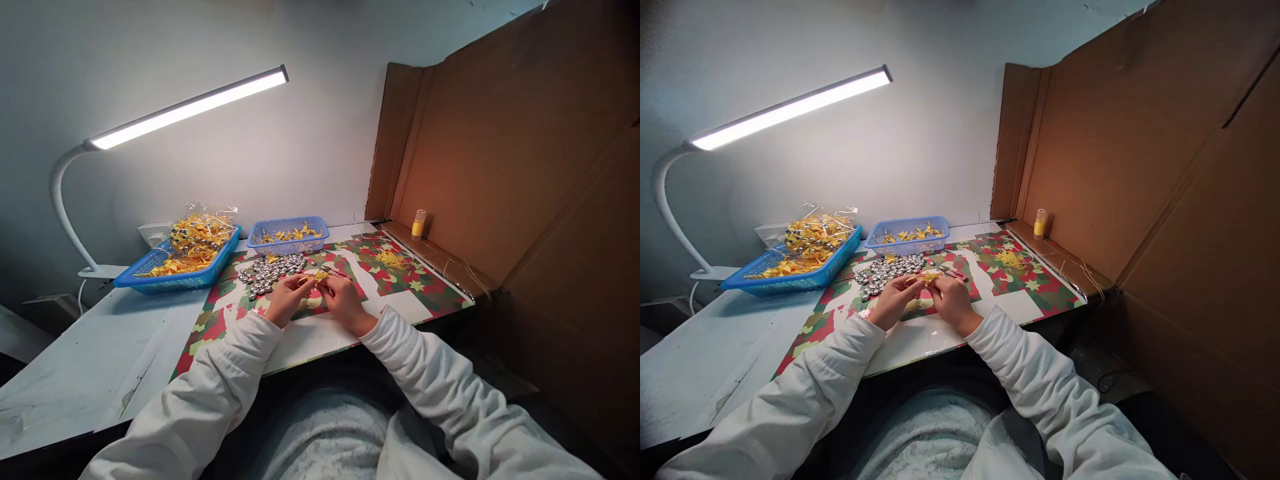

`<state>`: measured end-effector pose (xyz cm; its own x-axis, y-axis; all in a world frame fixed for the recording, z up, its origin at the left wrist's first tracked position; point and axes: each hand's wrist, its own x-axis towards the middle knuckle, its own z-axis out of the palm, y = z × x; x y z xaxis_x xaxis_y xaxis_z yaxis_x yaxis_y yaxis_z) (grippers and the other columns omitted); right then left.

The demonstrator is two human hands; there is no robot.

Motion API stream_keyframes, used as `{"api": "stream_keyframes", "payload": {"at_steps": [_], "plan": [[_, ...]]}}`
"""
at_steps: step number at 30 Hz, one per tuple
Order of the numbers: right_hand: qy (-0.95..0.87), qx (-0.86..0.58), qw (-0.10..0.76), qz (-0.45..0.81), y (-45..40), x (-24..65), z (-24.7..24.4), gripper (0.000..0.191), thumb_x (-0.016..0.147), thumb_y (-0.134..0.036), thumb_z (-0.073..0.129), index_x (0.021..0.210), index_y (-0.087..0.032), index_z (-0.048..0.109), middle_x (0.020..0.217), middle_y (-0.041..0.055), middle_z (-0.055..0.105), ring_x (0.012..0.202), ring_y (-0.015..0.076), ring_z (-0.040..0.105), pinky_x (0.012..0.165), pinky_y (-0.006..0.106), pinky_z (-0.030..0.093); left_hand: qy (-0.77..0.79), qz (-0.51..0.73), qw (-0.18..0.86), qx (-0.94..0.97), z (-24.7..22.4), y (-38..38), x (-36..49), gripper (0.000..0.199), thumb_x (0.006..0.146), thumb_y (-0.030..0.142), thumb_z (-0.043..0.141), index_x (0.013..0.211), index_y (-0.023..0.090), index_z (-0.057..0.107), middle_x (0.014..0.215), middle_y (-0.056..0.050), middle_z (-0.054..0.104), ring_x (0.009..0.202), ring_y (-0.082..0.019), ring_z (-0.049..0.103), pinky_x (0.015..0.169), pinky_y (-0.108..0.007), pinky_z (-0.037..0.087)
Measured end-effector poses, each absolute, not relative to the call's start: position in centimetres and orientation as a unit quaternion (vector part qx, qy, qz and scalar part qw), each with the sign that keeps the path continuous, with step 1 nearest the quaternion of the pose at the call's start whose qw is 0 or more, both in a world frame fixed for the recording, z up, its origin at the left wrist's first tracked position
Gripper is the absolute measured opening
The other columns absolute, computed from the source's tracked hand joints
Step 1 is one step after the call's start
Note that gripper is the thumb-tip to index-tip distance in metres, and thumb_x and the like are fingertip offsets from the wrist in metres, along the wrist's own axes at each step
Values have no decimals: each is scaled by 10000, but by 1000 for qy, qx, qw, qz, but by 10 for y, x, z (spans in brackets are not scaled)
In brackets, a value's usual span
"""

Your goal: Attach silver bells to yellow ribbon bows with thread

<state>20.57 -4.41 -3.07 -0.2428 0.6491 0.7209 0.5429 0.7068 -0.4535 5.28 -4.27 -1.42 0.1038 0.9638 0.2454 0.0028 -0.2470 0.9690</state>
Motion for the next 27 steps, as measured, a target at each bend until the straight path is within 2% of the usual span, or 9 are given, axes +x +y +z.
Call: {"api": "stream_keyframes", "payload": {"at_steps": [6,11,16,19,22,25,27], "plan": [[-778,-389,493,13,-43,205,-33,212,887,-169,487,685,-192,547,640,8,581,603,146,509,588,264,337,415,509,421,626,-16,-40,51,406,645,526,723,770,140,700,656,-28,636,555,-111,505,498,-229,413],[-755,-408,513,38,-44,204,-30,184,864,-197,524,682,-196,555,640,2,589,625,153,513,611,273,357,421,502,384,650,-17,-38,49,373,682,506,683,761,142,672,657,-23,632,553,-113,511,499,-224,398],[-670,-418,611,51,-46,210,-22,70,829,-193,519,767,-196,550,795,30,604,784,179,527,725,312,412,441,530,227,687,-19,-35,46,185,738,346,624,688,168,611,602,-2,587,537,-109,488,525,-230,394],[-618,-418,659,92,-46,216,-20,129,830,-241,517,710,-204,488,709,-5,522,671,147,483,636,285,405,441,517,121,724,-16,-35,43,113,763,262,579,686,185,608,603,-4,575,549,-119,483,545,-241,396],[-558,-441,691,131,-46,219,-18,225,830,-295,529,642,-210,440,597,-40,437,551,120,406,540,264,361,435,497,65,748,-13,-37,42,101,779,228,552,706,190,611,614,-7,570,572,-131,499,563,-248,407],[-580,-429,678,142,-46,219,-16,165,825,-289,549,687,-202,529,641,-19,523,591,132,467,558,270,390,426,481,43,765,-11,-39,41,104,789,213,534,729,191,616,645,-15,582,596,-138,530,586,-252,425],[-652,-392,634,138,-45,216,-16,69,808,-265,599,789,-201,616,770,16,616,721,160,551,657,297,442,418,470,38,776,-11,-40,42,100,788,214,536,745,195,624,665,-18,594,602,-139,544,594,-251,432]]}}
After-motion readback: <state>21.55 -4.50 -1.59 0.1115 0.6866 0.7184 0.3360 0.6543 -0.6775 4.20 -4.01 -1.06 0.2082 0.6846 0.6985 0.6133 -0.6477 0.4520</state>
